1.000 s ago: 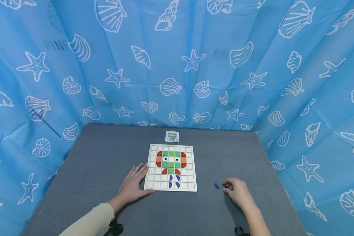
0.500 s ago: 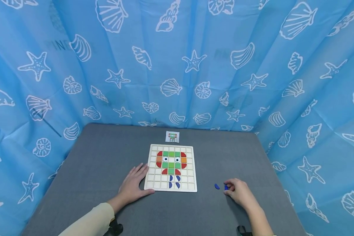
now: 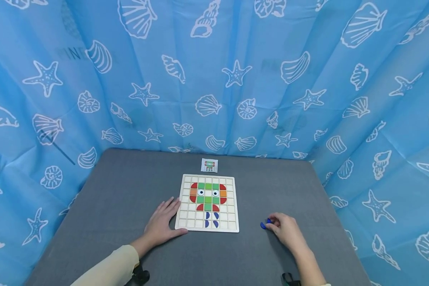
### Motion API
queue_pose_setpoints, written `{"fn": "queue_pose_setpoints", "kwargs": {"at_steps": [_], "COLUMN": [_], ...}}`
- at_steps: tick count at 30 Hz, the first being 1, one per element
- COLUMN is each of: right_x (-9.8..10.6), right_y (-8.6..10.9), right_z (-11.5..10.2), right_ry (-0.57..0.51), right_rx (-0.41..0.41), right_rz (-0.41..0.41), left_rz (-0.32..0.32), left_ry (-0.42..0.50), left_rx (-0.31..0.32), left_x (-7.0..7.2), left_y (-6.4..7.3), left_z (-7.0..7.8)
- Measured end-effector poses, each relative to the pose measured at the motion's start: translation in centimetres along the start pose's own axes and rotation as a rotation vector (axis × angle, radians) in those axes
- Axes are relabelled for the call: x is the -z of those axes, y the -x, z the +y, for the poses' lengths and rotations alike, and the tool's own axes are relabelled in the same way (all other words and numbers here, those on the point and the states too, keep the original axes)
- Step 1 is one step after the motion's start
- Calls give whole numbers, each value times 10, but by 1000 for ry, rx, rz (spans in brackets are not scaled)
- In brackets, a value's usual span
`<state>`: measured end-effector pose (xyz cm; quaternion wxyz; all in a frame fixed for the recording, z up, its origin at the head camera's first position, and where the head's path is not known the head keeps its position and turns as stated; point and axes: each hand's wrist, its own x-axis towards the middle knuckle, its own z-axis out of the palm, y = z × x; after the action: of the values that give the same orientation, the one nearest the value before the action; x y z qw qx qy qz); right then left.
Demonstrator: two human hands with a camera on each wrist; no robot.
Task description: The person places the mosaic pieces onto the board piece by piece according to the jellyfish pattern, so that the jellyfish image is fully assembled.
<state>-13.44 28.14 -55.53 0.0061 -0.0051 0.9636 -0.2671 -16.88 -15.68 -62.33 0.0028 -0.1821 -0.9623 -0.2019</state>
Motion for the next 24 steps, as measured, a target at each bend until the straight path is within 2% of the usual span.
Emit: {"fn": "queue_pose_setpoints", "kwargs": {"at_steps": [5, 10, 16, 24], "right_x": [-8, -23, -42, -68], "right_y": [-8, -19, -30, -37], "right_z": [-31, -64, -99, -141], "right_ry": [-39, -39, -60, -98], "right_rx": [81, 126, 153, 210], "right_rz": [83, 109, 85, -14], "left_rz": [18, 37, 11, -1], "left_ry": [7, 13, 22, 25], "left_rx": [-3, -18, -13, -8], "left_x": [-1, -1, 1, 1], "left_y": [0, 1, 1, 0], "left_z": [-1, -1, 0, -1]}}
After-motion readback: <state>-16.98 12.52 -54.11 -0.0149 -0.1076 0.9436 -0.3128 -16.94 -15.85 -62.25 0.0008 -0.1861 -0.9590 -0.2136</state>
